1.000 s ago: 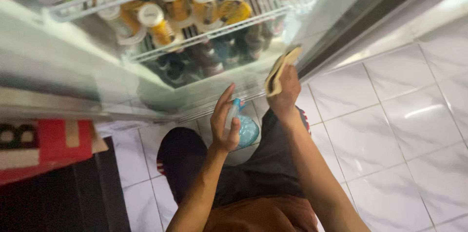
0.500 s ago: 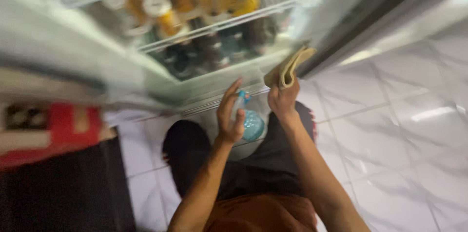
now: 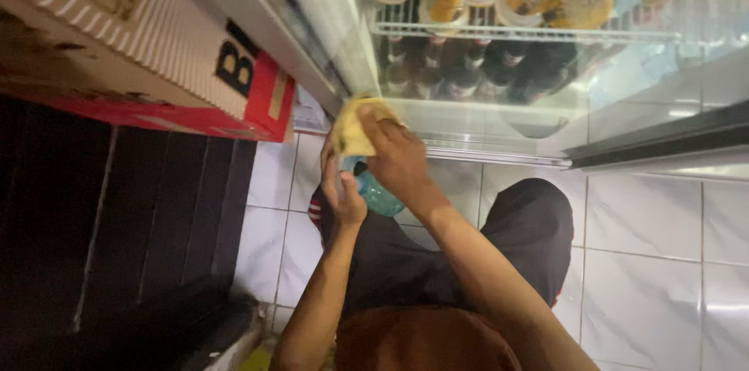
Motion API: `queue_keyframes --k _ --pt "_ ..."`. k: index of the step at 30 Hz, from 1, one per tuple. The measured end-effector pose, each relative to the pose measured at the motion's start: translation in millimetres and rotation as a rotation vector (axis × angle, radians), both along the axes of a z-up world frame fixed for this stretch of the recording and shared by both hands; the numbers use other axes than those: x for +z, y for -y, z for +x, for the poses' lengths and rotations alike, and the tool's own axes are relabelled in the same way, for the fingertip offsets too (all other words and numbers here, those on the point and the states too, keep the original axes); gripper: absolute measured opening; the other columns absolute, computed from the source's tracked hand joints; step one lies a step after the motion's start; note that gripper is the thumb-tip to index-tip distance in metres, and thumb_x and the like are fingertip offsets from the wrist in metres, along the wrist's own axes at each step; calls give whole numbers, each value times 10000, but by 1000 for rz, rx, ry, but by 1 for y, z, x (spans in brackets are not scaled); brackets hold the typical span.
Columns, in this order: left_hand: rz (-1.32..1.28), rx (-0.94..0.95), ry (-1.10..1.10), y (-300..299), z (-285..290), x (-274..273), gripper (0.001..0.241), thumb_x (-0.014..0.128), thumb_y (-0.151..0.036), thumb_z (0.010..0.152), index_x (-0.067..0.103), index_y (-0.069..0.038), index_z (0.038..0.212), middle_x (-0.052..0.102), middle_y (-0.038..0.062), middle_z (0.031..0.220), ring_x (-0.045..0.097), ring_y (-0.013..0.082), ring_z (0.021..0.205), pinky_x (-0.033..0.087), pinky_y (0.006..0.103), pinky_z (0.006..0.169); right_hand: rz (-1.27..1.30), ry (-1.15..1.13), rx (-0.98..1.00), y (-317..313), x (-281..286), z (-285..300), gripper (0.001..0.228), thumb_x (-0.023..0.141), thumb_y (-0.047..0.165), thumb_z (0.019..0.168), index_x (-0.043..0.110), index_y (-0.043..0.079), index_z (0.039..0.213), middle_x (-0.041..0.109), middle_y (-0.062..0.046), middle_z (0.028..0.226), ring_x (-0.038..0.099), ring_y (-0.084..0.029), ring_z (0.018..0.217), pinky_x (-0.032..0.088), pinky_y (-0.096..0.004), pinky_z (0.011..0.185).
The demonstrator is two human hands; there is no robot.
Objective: The person cleans the glass door of a commercial refrigerator in a store. They spray a cleaning solution from a bottle onto the glass and wipe it with a cloth, moving from the top section down to the bottom. The person squats to reach the lower parts of the door.
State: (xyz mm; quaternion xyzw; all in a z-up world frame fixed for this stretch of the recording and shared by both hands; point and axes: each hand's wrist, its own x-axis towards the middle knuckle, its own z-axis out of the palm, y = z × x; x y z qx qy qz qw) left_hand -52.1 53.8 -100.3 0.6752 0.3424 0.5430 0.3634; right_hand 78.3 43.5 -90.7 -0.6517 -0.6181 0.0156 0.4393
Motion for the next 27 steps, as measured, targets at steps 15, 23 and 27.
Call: queue_keyframes --k 15,23,27 --pt "-35 -159 -25 11 28 -15 659 461 -530 1092 558 53 1384 583 219 1437 587 332 1344 442 429 1166 55 16 -49 21 -27 30 687 795 170 816 539 199 1452 697 -75 978 686 -278 766 538 -367 665" --pt "-108 -405 -62 33 95 -14 707 456 -556 1087 524 63 1423 554 247 1474 565 355 1390 438 457 1190 113 -66 -194 73 -43 94 615 816 110 811 619 150 1393 704 -97 914 702 -269 776 556 -362 687" --pt "-146 -569 -67 50 135 -8 732 452 -598 1081 542 44 1422 537 244 1511 549 351 1422 435 458 1203 101 -63 -372 107 -56 135 577 836 148 812 633 80 1348 722 -124 926 721 -282 784 571 -365 693"
